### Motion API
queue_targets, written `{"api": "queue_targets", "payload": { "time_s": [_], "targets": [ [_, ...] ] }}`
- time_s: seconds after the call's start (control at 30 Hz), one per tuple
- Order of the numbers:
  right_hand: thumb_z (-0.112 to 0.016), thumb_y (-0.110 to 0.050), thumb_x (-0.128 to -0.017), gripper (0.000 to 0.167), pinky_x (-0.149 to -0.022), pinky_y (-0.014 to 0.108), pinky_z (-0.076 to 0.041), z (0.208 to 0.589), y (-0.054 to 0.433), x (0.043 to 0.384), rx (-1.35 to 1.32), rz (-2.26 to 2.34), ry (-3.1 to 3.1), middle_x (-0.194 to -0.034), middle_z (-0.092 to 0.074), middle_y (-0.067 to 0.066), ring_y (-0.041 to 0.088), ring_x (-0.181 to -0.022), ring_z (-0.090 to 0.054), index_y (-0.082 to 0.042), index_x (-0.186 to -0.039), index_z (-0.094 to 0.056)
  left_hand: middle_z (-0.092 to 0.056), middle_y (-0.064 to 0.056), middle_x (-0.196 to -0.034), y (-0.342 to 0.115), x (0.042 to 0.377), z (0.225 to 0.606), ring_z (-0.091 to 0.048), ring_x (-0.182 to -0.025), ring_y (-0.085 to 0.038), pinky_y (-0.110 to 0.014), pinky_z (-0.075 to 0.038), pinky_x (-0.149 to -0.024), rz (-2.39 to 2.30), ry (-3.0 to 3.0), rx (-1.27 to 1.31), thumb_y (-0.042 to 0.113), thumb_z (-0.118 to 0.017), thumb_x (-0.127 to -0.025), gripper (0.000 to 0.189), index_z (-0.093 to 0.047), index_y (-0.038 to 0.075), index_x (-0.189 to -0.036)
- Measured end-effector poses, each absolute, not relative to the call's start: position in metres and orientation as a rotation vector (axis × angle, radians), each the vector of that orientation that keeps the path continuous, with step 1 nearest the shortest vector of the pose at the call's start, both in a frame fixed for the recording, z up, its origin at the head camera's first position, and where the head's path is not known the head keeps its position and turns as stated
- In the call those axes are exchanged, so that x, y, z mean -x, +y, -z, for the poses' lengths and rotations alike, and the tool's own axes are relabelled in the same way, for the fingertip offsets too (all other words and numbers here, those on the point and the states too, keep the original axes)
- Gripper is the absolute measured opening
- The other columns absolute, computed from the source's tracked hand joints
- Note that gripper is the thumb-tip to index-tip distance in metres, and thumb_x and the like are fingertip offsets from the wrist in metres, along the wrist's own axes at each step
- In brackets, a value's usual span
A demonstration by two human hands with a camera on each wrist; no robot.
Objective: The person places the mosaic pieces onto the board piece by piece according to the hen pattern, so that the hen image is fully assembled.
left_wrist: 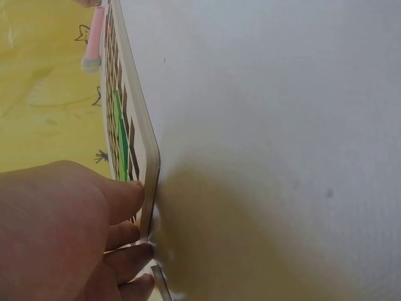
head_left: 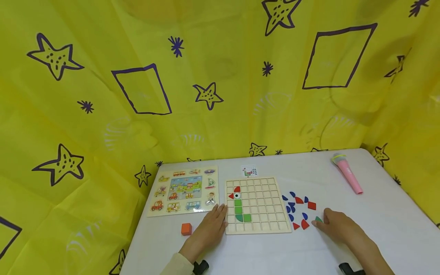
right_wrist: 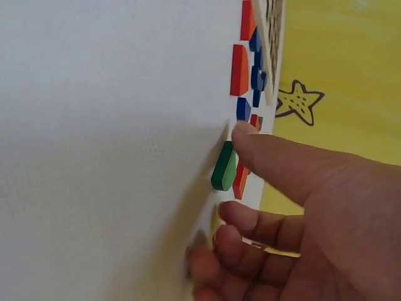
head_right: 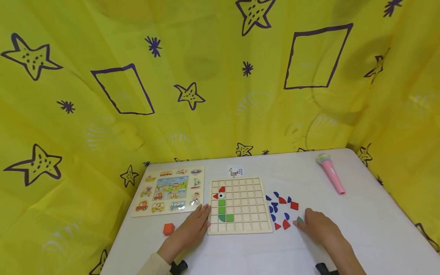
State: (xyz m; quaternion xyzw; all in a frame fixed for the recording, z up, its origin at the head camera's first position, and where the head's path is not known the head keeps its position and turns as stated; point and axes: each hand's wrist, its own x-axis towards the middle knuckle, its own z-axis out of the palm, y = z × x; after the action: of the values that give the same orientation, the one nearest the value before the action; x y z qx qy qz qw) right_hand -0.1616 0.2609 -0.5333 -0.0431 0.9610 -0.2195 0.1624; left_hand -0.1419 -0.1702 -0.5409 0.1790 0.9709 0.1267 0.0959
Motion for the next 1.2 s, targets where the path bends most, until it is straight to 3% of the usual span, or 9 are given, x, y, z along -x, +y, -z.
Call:
{"api": "queue_targets", "payload": {
  "time_s": [0.13,0.2,0.3,0.43,0.53,0.6,1.2],
  "targets": [
    [-0.074,-0.021,-0.098,0.027,-0.064,0.033,-0.043,0.535,0.261,0.164,0.235,0.747,2.778,-0.081,-0.052,0.005,0.02,-0.076,-0.05,-0.003,-0.112,-0.059,-0.036,-0.011,-0.171,-0.171,0.143,0.541,-0.028,-0.16,-0.035,-0.052,-0.031,-0.128,-0.374,2.886,-0.534,0.03,-0.049,-0.113,0.059,-0.035,0.006,-0.165],
    [-0.074,-0.013,-0.096,0.023,-0.062,0.029,-0.037,0.535,0.261,0.164,0.287,0.792,2.781,-0.078,-0.048,0.003,0.019,-0.074,-0.047,-0.005,-0.112,-0.06,-0.036,-0.011,-0.171,-0.171,0.143,0.541,-0.028,-0.16,-0.035,-0.052,-0.031,-0.128,-0.378,2.883,-0.532,0.03,-0.05,-0.113,0.059,-0.035,0.006,-0.165],
    [-0.075,-0.017,-0.096,0.022,-0.062,0.029,-0.039,0.535,0.262,0.164,0.276,0.778,2.784,-0.078,-0.05,0.003,0.018,-0.073,-0.048,-0.005,-0.108,-0.06,-0.036,-0.011,-0.171,-0.171,0.144,0.54,-0.028,-0.16,-0.035,-0.052,-0.031,-0.128,-0.385,2.878,-0.531,0.031,-0.05,-0.112,0.059,-0.035,0.006,-0.165],
    [-0.08,-0.024,-0.094,0.033,-0.075,0.044,-0.057,0.534,0.265,0.164,0.229,0.74,2.782,-0.094,-0.059,0.008,0.024,-0.085,-0.057,-0.002,-0.109,-0.061,-0.035,-0.011,-0.171,-0.171,0.144,0.54,-0.027,-0.16,-0.035,-0.052,-0.03,-0.128,-0.387,2.873,-0.531,0.031,-0.049,-0.113,0.06,-0.034,0.007,-0.165],
    [-0.081,-0.015,-0.092,0.032,-0.089,0.056,-0.059,0.535,0.268,0.162,0.299,0.763,2.781,-0.107,-0.06,0.012,0.03,-0.098,-0.061,-0.002,-0.113,-0.063,-0.034,-0.01,-0.171,-0.171,0.144,0.539,-0.027,-0.161,-0.034,-0.052,-0.03,-0.128,-0.385,2.868,-0.523,0.031,-0.049,-0.113,0.06,-0.034,0.007,-0.165],
    [-0.081,-0.008,-0.09,0.03,-0.093,0.058,-0.058,0.536,0.269,0.16,0.352,0.792,2.787,-0.11,-0.06,0.011,0.031,-0.102,-0.062,-0.003,-0.114,-0.064,-0.034,-0.01,-0.171,-0.172,0.144,0.538,-0.027,-0.16,-0.034,-0.052,-0.03,-0.128,-0.383,2.868,-0.518,0.031,-0.049,-0.113,0.06,-0.034,0.007,-0.165],
    [-0.077,-0.01,-0.086,0.026,-0.085,0.05,-0.06,0.539,0.25,0.168,0.292,0.847,2.895,-0.102,-0.061,0.011,0.025,-0.091,-0.059,0.002,-0.107,-0.068,-0.036,-0.011,-0.17,-0.17,0.144,0.542,-0.028,-0.16,-0.036,-0.052,-0.031,-0.128,-0.384,2.872,-0.535,0.03,-0.049,-0.112,0.059,-0.035,0.006,-0.164]
  ]
}}
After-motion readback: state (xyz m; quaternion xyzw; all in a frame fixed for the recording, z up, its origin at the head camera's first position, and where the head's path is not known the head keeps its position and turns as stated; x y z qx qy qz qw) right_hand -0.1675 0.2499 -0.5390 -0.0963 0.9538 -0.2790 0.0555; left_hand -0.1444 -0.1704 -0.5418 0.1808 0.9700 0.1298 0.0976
